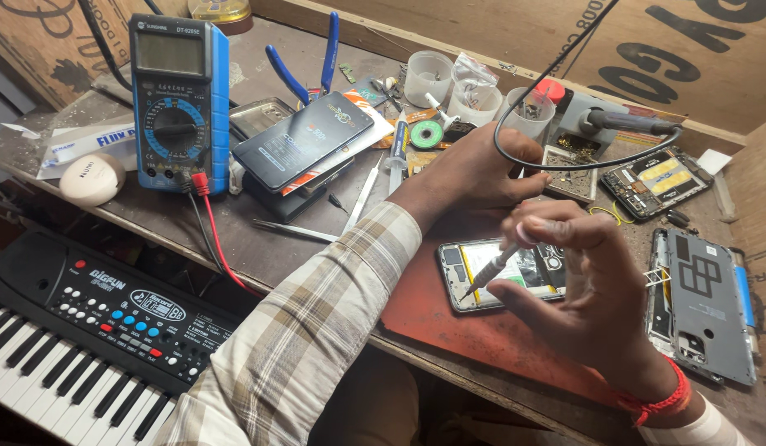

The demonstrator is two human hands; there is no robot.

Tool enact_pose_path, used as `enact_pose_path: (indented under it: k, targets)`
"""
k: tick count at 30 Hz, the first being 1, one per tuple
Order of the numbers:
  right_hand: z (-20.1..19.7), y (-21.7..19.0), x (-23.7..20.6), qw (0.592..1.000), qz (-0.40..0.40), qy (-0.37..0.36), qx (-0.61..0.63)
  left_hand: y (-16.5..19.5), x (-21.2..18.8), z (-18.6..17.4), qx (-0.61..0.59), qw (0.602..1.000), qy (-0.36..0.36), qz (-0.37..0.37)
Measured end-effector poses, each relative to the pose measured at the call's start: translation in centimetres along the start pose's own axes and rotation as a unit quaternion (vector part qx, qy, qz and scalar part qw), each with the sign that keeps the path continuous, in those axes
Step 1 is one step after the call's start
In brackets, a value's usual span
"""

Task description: The person uses a syringe-like tool to apply a substance to the internal components of a disassembled smartphone. They then attach the back cover and use a small flashlight to inspect the camera module area.

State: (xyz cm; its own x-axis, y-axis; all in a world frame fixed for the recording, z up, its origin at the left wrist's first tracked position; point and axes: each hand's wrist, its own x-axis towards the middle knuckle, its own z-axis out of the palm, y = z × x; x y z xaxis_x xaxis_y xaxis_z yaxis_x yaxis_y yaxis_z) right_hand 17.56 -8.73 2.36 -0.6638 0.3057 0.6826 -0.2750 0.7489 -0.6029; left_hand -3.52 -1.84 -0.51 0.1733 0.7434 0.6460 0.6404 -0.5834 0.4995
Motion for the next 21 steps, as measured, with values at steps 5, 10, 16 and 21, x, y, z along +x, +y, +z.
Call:
enact_pose_path:
  k: [5,10,16,21]
  targets:
    - [0.04,0.03,-0.07,1.000,-0.016,0.009,-0.008,0.05,0.05,-0.11,0.009,1.000,0.000,0.010]
    - [-0.04,0.13,-0.14,1.000,-0.007,-0.008,0.021,0.31,-0.03,-0.15,0.004,1.000,-0.018,-0.011]
    - [-0.05,0.22,-0.29,1.000,-0.013,-0.013,0.004,0.38,0.03,-0.24,0.000,1.000,-0.015,-0.006]
    - [0.11,0.34,-0.66,1.000,0.008,-0.012,0.024,0.54,-0.18,-0.34,0.008,1.000,-0.004,-0.004]
